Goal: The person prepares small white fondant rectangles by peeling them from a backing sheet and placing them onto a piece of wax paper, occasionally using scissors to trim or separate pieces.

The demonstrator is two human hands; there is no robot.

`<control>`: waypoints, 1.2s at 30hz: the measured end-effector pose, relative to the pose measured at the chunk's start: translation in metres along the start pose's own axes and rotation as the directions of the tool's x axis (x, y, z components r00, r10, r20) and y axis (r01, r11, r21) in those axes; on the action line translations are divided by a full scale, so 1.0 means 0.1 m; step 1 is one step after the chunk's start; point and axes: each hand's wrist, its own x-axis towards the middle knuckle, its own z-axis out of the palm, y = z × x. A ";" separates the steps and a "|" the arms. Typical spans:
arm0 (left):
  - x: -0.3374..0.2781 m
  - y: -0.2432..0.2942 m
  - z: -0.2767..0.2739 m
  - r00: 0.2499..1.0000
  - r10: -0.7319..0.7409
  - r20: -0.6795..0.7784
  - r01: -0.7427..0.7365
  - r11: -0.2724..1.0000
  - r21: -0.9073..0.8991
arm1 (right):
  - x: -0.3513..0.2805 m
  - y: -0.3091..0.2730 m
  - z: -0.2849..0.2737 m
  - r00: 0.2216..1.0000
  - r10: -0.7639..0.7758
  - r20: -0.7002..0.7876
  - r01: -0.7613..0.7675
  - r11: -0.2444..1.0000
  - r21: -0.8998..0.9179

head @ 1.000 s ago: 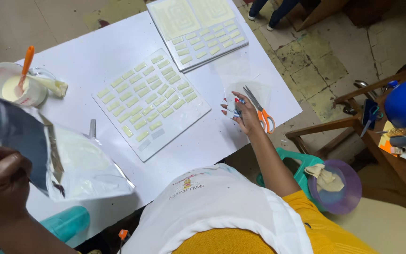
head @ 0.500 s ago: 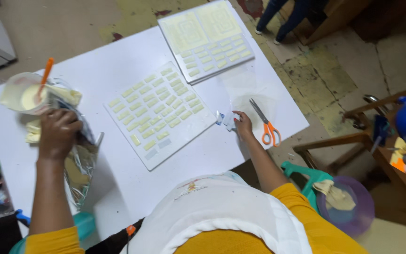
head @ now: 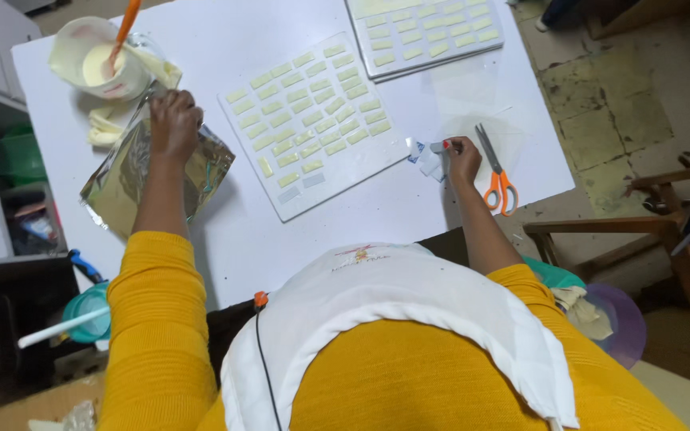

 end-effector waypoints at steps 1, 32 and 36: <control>0.05 0.07 -0.05 1.000 0.011 -0.008 -0.011 1.000 -0.011 | 0.03 -0.09 -0.04 1.000 0.006 -0.015 -0.006 1.000 -0.007; 0.40 3.05 -1.68 0.929 -0.049 0.367 0.370 0.069 -0.926 | -0.96 -2.11 -0.96 0.953 -0.076 0.292 -0.020 0.950 0.312; 0.49 3.30 -1.88 0.894 0.008 0.448 0.434 -0.271 -0.859 | -1.32 -2.82 -1.15 0.862 -0.370 0.346 0.213 0.885 0.415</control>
